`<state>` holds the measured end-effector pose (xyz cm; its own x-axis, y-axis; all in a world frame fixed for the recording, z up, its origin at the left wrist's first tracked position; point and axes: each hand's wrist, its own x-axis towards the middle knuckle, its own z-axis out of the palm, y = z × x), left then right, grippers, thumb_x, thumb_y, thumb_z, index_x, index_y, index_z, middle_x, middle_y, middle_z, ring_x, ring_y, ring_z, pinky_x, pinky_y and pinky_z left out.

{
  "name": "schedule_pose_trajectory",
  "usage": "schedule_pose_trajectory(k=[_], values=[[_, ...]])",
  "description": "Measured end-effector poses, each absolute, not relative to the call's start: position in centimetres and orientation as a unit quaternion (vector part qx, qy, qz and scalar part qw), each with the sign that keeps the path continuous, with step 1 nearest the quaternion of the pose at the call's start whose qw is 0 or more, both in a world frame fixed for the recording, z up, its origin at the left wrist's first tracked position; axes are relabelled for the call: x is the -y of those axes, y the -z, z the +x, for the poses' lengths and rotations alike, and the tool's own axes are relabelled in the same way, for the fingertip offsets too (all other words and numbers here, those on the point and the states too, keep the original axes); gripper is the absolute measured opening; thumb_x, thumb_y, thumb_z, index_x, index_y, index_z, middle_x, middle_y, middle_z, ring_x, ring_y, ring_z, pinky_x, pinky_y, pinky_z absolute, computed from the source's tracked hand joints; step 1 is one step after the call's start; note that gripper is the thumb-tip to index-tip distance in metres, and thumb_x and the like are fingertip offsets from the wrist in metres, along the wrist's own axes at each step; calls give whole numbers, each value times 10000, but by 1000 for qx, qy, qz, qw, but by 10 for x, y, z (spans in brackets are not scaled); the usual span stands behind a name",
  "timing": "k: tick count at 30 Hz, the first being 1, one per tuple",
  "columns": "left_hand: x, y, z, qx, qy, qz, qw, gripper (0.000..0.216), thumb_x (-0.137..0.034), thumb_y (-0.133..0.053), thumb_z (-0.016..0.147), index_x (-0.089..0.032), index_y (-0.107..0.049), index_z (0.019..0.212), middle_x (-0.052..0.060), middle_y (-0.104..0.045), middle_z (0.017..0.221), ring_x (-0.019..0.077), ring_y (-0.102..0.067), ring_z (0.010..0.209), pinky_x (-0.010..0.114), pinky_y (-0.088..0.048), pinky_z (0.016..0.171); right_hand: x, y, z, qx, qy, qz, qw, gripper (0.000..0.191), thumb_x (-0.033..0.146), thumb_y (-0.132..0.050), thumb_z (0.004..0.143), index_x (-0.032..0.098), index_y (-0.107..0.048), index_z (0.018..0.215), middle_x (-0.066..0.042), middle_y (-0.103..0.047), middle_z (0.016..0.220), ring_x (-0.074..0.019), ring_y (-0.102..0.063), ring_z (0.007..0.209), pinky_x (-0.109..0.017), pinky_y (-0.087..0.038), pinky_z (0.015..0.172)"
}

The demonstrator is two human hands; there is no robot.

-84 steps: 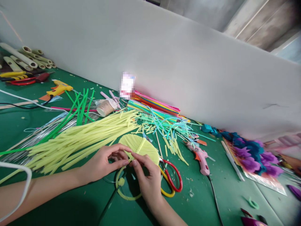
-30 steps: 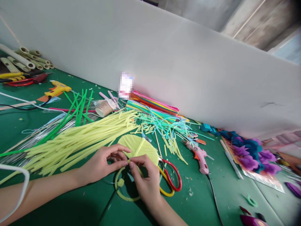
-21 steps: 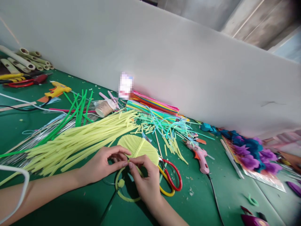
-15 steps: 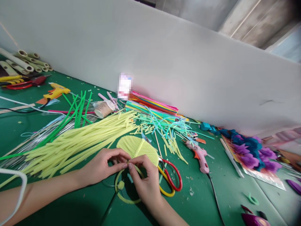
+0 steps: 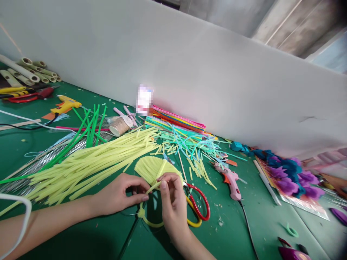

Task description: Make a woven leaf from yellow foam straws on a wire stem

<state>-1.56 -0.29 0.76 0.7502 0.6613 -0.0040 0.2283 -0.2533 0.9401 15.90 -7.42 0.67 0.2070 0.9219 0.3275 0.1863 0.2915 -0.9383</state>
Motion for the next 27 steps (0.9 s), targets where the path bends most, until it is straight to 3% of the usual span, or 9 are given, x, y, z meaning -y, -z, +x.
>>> schedule_pose_trajectory(k=[6,12,22,27], values=[[6,-10,-14,-257,-190,824,468,275,-414,-614,889,-166,-673,787,-14,-617,672,118,-545,616,194,-398,580,85,-10,150,563,-292,-464,619,111,259,-373,1019,241,-480,994,-53,-502,971,-197,-544,952,-362,-473,840],[14,-2,-13,-194,-184,880,392,153,-337,-706,819,-224,-688,920,17,-644,900,175,-605,843,240,-416,736,97,-15,147,628,-276,-418,596,110,228,-335,1020,258,-440,1035,-69,-490,1016,-216,-534,1000,-397,-460,880],[12,-4,-13,-216,-218,851,426,100,-230,-656,855,-218,-671,954,30,-577,966,170,-566,903,238,-434,787,96,-28,148,619,-287,-402,611,103,216,-357,1019,259,-450,1026,-59,-508,988,-214,-545,1014,-411,-454,898],[9,0,-13,-233,-225,857,402,81,-277,-656,874,-211,-653,920,21,-592,922,163,-557,883,227,-424,760,97,-32,150,591,-332,-404,614,107,232,-347,1034,268,-448,1027,-55,-601,975,-189,-615,961,-386,-501,869]])
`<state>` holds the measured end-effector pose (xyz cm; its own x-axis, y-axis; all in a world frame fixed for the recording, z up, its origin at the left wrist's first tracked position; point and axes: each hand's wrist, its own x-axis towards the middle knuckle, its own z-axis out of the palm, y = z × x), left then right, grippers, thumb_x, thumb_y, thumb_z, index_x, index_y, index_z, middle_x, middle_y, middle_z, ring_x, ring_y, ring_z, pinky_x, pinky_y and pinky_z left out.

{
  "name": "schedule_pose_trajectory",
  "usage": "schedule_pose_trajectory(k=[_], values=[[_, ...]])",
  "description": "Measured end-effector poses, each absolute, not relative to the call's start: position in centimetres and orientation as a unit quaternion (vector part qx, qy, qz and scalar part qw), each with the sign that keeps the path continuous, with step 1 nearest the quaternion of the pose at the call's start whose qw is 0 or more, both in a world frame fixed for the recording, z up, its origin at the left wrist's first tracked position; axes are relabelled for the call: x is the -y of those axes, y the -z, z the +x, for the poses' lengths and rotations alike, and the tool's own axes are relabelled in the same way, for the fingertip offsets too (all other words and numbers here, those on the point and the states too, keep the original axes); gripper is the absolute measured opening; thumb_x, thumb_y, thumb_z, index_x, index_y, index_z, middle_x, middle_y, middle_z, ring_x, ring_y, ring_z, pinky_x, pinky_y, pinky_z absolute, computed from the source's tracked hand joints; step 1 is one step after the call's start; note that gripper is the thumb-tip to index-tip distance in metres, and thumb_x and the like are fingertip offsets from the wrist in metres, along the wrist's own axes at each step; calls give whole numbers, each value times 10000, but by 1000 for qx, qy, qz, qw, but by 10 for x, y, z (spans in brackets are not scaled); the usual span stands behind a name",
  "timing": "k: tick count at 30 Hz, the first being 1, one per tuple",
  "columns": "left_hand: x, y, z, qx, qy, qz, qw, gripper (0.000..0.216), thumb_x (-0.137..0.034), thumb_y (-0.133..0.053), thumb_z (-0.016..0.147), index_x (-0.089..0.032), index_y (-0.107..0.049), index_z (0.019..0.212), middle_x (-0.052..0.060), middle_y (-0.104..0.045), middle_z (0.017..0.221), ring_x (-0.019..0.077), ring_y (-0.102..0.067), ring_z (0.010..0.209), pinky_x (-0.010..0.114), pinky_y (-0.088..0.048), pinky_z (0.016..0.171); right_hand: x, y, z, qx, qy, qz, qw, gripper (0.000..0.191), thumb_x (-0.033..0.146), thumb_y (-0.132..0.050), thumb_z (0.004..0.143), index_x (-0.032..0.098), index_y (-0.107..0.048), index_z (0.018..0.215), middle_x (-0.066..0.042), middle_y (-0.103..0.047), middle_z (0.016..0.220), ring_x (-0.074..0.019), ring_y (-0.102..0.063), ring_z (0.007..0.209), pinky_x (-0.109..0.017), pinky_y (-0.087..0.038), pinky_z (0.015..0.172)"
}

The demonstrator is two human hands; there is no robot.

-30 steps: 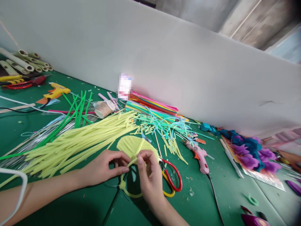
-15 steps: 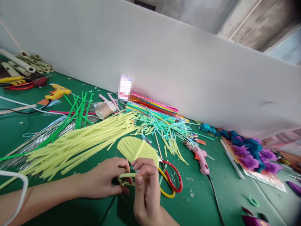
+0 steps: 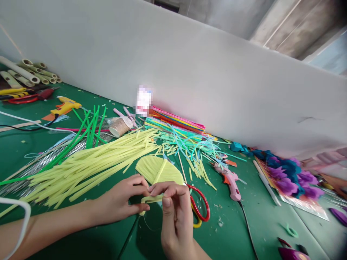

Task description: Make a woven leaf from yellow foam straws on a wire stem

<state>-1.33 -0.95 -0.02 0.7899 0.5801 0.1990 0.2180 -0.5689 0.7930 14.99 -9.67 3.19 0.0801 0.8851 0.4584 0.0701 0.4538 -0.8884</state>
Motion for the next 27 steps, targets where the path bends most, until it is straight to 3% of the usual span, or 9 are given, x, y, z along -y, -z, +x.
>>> schedule_pose_trajectory(k=[7,21,27], values=[[9,2,-13,-229,-225,857,404,139,-318,-643,892,-202,-629,817,11,-602,911,156,-570,878,222,-425,762,99,-40,146,587,-339,-404,614,89,270,-372,1034,249,-453,1005,-91,-693,955,-205,-670,962,-398,-554,837],[6,5,-11,-244,-206,853,413,186,-391,-633,896,-206,-650,877,21,-594,913,165,-557,873,246,-424,749,103,-53,146,573,-349,-413,616,107,288,-377,1034,246,-460,981,-89,-706,959,-195,-683,966,-342,-579,778],[6,4,-6,-192,-212,878,383,194,-360,-647,874,-201,-574,791,1,-591,859,171,-531,864,286,-390,798,102,-52,145,585,-355,-369,629,98,252,-380,1037,243,-461,984,-40,-697,798,-185,-698,908,-339,-565,772]])
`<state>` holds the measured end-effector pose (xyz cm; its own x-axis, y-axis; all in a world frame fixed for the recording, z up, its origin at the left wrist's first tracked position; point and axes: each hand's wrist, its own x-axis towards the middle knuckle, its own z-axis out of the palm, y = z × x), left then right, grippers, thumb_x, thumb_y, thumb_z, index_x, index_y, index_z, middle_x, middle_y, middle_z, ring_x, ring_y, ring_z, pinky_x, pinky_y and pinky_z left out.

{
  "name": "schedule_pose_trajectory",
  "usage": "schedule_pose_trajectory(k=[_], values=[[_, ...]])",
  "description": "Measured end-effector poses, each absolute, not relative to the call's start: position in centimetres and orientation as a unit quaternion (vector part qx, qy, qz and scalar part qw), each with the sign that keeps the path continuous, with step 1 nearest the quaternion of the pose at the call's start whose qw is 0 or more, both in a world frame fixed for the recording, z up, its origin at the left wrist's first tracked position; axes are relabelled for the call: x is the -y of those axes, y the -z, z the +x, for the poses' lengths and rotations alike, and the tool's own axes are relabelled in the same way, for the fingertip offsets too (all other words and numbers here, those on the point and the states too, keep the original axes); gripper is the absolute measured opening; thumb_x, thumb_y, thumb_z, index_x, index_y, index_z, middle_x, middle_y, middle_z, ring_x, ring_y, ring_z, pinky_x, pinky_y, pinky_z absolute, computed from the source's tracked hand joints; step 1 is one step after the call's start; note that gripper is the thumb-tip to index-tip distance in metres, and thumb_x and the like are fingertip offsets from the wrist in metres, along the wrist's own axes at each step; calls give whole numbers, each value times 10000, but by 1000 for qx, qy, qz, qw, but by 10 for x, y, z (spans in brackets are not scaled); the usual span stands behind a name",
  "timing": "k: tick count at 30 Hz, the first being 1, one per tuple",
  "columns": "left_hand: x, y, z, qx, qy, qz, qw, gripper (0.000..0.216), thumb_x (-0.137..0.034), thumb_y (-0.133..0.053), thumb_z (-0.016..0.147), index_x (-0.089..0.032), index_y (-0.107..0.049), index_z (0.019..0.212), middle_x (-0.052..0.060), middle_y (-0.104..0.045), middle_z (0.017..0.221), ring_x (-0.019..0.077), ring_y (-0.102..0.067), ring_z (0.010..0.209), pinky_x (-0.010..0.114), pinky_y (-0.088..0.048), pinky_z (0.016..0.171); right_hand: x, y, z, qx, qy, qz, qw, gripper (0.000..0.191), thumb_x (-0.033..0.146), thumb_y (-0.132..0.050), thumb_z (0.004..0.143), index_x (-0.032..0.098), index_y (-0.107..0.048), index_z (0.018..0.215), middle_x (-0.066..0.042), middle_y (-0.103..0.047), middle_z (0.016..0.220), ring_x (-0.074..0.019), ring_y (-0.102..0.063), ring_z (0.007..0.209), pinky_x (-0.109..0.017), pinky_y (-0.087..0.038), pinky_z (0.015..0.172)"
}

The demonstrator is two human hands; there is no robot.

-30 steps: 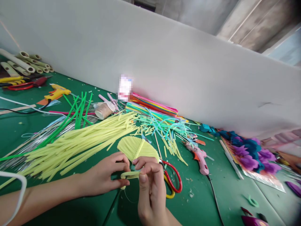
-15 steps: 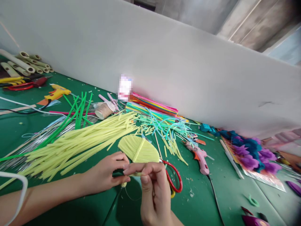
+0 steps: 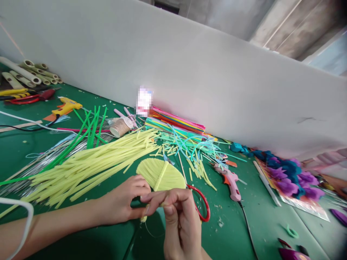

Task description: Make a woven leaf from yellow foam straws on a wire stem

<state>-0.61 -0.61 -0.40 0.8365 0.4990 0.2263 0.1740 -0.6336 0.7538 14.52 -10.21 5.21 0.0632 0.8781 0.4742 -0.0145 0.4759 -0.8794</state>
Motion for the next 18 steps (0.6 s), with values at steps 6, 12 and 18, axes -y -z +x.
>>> schedule_pose_trajectory(k=[6,12,18], values=[[5,2,-7,-193,-200,877,393,306,-418,-658,846,-187,-521,699,-4,-551,806,169,-518,826,290,-365,771,106,-51,140,578,-356,-388,623,108,296,-413,1029,235,-481,971,-53,-707,804,-202,-708,909,-350,-570,765],[-4,-6,-13,-151,-136,872,445,334,-468,-687,812,-193,-540,695,-54,-503,694,130,-500,705,275,-340,741,106,-54,135,583,-350,-378,628,117,332,-427,1019,242,-475,961,-64,-709,821,-236,-695,960,-420,-553,832],[-1,-10,-13,-137,-108,891,419,201,-393,-569,886,-207,-565,811,-34,-571,783,152,-514,748,293,-341,773,100,-52,136,638,-322,-351,605,99,322,-471,996,251,-510,939,-45,-691,859,-209,-660,929,-367,-524,830]])
